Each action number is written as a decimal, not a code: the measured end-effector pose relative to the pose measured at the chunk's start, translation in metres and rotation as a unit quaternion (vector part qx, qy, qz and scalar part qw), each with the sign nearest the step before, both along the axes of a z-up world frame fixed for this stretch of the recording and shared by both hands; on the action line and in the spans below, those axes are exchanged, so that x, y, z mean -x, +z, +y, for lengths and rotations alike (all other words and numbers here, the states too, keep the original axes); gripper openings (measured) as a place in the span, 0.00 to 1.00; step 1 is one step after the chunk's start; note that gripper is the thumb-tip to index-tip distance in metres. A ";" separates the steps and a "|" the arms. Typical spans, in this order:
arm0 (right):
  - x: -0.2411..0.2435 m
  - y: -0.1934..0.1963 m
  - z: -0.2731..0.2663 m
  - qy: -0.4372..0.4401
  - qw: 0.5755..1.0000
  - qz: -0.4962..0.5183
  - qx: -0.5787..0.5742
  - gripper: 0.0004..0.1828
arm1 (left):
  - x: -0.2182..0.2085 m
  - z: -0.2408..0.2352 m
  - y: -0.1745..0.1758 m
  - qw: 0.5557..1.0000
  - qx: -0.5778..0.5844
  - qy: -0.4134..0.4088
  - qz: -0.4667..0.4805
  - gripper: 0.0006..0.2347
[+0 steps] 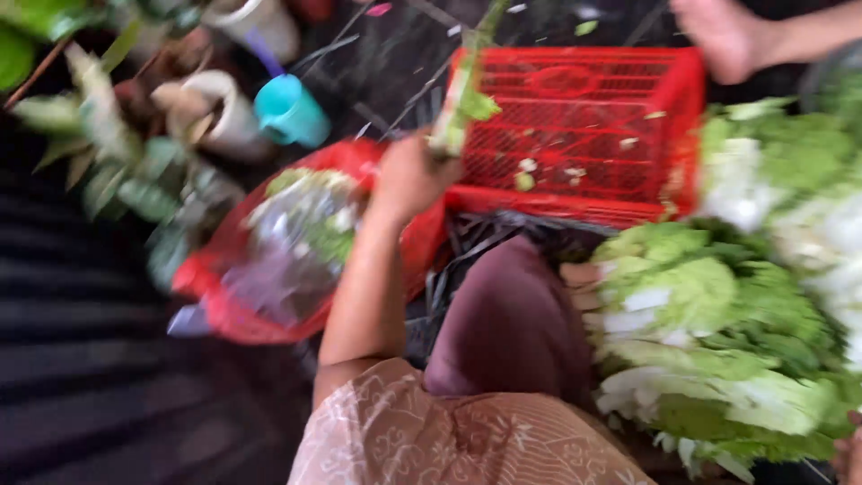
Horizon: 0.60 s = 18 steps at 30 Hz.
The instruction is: The person cuts the base of napa cabbage heads using a knife and places them in a red crate. They then pick up a cabbage head, remove outer leaves, and tie the bundle with a plastic strip.
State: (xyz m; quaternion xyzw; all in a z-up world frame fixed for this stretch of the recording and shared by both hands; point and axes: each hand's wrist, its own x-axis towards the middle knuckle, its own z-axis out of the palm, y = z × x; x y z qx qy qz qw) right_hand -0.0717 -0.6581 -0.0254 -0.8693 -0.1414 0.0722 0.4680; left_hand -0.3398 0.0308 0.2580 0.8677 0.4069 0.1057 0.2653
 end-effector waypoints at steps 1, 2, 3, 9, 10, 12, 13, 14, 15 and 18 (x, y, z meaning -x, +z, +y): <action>-0.004 -0.008 0.009 0.011 1.000 0.005 -0.003 0.14 | 0.028 0.006 0.009 1.000 -0.001 0.011 0.002 0.22; -0.009 -0.015 0.018 0.022 1.000 0.011 -0.006 0.14 | 0.054 0.011 0.019 0.995 -0.013 0.069 0.071 0.22; -0.010 -0.019 0.021 0.026 1.000 0.015 -0.007 0.14 | 0.074 0.015 0.029 0.983 -0.023 0.119 0.137 0.23; 0.009 -0.038 0.025 0.015 0.999 0.022 -0.036 0.13 | 0.155 0.049 -0.013 0.919 -0.028 0.146 0.365 0.42; 0.021 0.007 0.044 0.003 0.999 0.019 -0.036 0.13 | 0.161 0.054 -0.018 0.922 -0.033 0.135 0.362 0.42; 0.085 0.110 0.075 0.036 0.997 -0.032 0.053 0.22 | 0.157 0.066 -0.033 0.920 -0.007 0.185 0.346 0.25; 0.097 0.138 0.085 0.015 0.998 -0.035 0.056 0.22 | 0.148 0.069 -0.036 0.925 -0.011 0.165 0.342 0.25; 0.107 0.165 0.096 0.004 0.998 -0.031 0.062 0.20 | 0.138 0.071 -0.038 0.933 -0.019 0.145 0.329 0.22; 0.121 0.190 0.111 -0.006 0.998 -0.021 0.066 0.19 | 0.134 0.076 -0.038 0.938 -0.029 0.126 0.322 0.20; 0.116 0.121 0.057 -0.042 0.999 -0.015 0.024 0.18 | 0.125 0.079 -0.059 0.940 -0.048 0.130 0.312 0.29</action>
